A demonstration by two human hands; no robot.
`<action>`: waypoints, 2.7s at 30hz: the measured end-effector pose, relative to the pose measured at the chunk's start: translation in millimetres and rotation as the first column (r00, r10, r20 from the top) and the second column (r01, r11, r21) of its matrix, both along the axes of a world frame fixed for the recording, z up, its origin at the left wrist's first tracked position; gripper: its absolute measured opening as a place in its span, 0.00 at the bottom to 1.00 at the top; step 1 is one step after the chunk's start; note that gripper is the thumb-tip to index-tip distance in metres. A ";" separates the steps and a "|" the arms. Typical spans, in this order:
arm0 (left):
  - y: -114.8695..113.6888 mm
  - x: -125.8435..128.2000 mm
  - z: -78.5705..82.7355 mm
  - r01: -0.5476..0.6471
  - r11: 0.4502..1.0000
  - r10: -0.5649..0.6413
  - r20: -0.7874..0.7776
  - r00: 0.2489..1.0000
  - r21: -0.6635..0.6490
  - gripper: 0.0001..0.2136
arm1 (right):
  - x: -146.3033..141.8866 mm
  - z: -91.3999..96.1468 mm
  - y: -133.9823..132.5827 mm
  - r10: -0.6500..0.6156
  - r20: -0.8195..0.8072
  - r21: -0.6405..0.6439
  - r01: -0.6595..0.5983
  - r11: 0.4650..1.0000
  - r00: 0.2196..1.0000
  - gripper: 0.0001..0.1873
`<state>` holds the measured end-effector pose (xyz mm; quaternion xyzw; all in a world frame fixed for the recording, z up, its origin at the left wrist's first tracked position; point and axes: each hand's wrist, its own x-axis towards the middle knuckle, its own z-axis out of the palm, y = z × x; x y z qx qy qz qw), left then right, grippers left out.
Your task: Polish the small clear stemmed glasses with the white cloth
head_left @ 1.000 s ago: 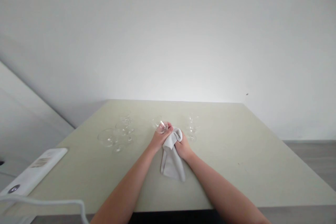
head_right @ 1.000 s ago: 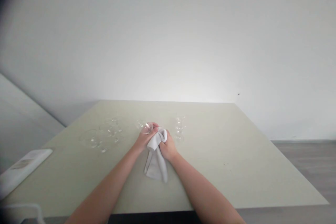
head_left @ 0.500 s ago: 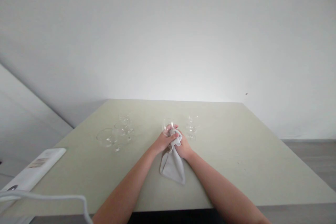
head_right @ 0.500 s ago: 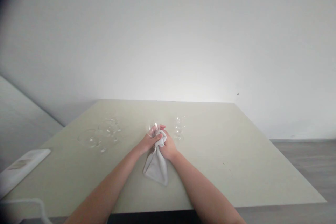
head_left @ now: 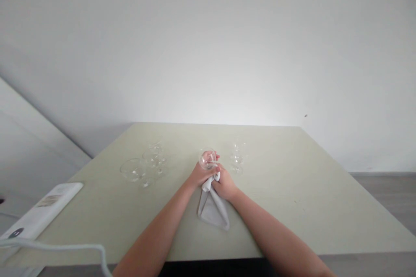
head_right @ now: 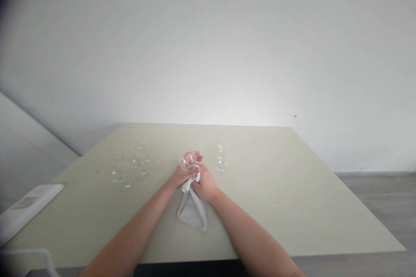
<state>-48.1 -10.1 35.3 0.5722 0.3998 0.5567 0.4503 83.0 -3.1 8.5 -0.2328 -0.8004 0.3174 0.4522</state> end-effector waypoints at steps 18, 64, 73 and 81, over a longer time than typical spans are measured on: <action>-2.4 -5.9 12.4 -0.027 0.995 0.047 0.228 0.973 -0.091 0.27 | -5.0 -6.2 1.3 0.194 -0.164 -0.466 -0.249 0.849 0.967 0.15; 2.1 -5.2 9.5 -0.188 0.982 0.190 0.108 0.976 -0.036 0.22 | -6.0 -13.5 4.5 0.146 -0.232 -0.461 -0.241 0.854 0.962 0.10; -0.4 -4.7 9.2 -0.119 0.993 0.119 0.094 0.988 -0.012 0.23 | -5.3 -11.0 2.9 0.151 -0.211 -0.464 -0.235 0.854 0.966 0.10; -2.8 -3.3 12.2 -0.044 0.998 0.054 0.218 0.975 -0.051 0.19 | -5.4 -5.0 -2.2 0.157 -0.252 -0.553 -0.275 0.787 0.955 0.11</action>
